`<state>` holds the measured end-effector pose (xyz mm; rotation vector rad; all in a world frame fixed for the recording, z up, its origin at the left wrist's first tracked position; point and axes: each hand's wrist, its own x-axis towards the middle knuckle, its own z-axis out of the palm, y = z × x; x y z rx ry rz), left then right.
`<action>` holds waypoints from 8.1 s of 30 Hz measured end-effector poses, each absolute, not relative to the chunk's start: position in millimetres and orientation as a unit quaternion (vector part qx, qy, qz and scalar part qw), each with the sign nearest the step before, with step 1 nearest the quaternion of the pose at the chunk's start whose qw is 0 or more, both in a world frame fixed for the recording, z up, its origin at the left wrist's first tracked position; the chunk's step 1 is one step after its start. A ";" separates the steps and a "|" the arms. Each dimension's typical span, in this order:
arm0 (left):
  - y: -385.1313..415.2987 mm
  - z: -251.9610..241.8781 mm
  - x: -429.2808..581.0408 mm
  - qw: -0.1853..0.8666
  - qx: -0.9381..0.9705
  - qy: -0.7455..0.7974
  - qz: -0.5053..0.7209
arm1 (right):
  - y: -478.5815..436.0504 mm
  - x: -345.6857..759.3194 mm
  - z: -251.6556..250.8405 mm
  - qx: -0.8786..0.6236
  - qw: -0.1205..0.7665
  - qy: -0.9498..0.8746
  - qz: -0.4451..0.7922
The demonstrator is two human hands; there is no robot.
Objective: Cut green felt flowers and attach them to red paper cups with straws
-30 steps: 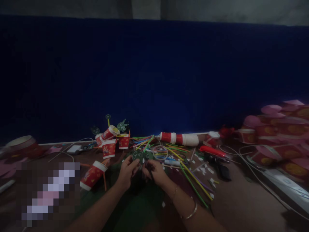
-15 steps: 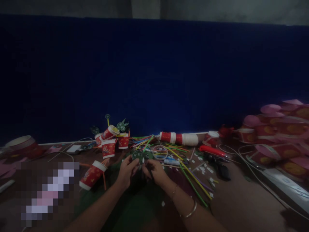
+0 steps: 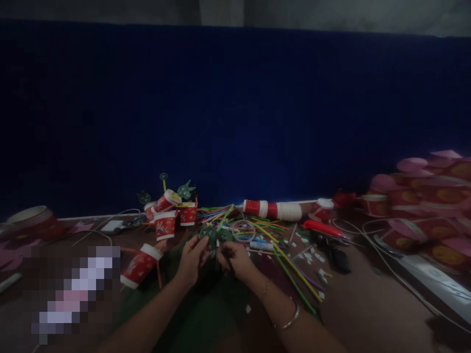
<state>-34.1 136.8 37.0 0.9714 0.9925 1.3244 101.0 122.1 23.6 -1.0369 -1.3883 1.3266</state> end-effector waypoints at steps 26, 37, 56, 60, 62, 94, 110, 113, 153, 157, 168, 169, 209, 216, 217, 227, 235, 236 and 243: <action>136.9 37.4 -34.4 0.549 0.448 0.444 0.549 | 120.5 103.4 26.6 -0.411 0.455 -0.581 0.535; 137.0 38.8 -34.9 0.564 0.431 0.430 0.559 | 122.1 103.9 26.2 -0.427 0.451 -0.574 0.534; 138.8 38.3 -36.3 0.573 0.409 0.455 0.545 | 119.8 104.9 31.0 -0.415 0.437 -0.582 0.545; 136.7 42.8 -35.9 0.574 0.404 0.454 0.549 | 119.7 104.7 31.8 -0.417 0.438 -0.582 0.544; 136.7 42.8 -35.9 0.575 0.400 0.454 0.552 | 120.1 104.8 31.1 -0.417 0.439 -0.584 0.540; 138.0 36.7 -35.7 0.575 0.406 0.467 0.535 | 121.5 104.0 25.4 -0.411 0.438 -0.589 0.541; 139.7 33.4 -38.2 0.600 0.426 0.445 0.511 | 122.4 104.7 22.9 -0.412 0.435 -0.591 0.541; 141.2 32.1 -39.5 0.601 0.428 0.443 0.509 | 122.3 105.1 23.9 -0.413 0.436 -0.585 0.545; 141.5 29.9 -39.1 0.570 0.454 0.439 0.526 | 124.7 104.9 17.7 -0.413 0.421 -0.602 0.538; 141.0 32.6 -38.9 0.577 0.451 0.435 0.524 | 123.1 104.6 22.4 -0.417 0.426 -0.597 0.537; 137.4 37.3 -35.4 0.591 0.444 0.428 0.520 | 123.9 103.6 19.0 -0.421 0.430 -0.588 0.540; 137.6 37.4 -35.5 0.591 0.446 0.425 0.520 | 124.0 103.6 18.5 -0.424 0.427 -0.587 0.541; 140.3 37.3 -40.4 0.637 0.435 0.412 0.486 | 127.7 109.2 11.0 -0.390 0.413 -0.614 0.549; 140.4 38.3 -39.0 0.645 0.424 0.410 0.486 | 128.4 108.5 9.9 -0.401 0.423 -0.612 0.534; 140.3 38.2 -38.4 0.645 0.419 0.412 0.488 | 128.5 108.3 10.3 -0.401 0.425 -0.613 0.531; 138.0 39.8 -37.1 0.645 0.428 0.407 0.485 | 128.1 106.4 8.4 -0.394 0.422 -0.604 0.550; 140.1 35.6 -37.9 0.645 0.423 0.422 0.477 | 127.3 106.5 11.1 -0.411 0.425 -0.606 0.533; 139.7 36.3 -37.9 0.645 0.423 0.423 0.476 | 127.2 106.4 11.6 -0.407 0.428 -0.605 0.534; 136.7 41.5 -36.9 0.639 0.423 0.422 0.484 | 128.4 107.3 8.6 -0.399 0.429 -0.612 0.531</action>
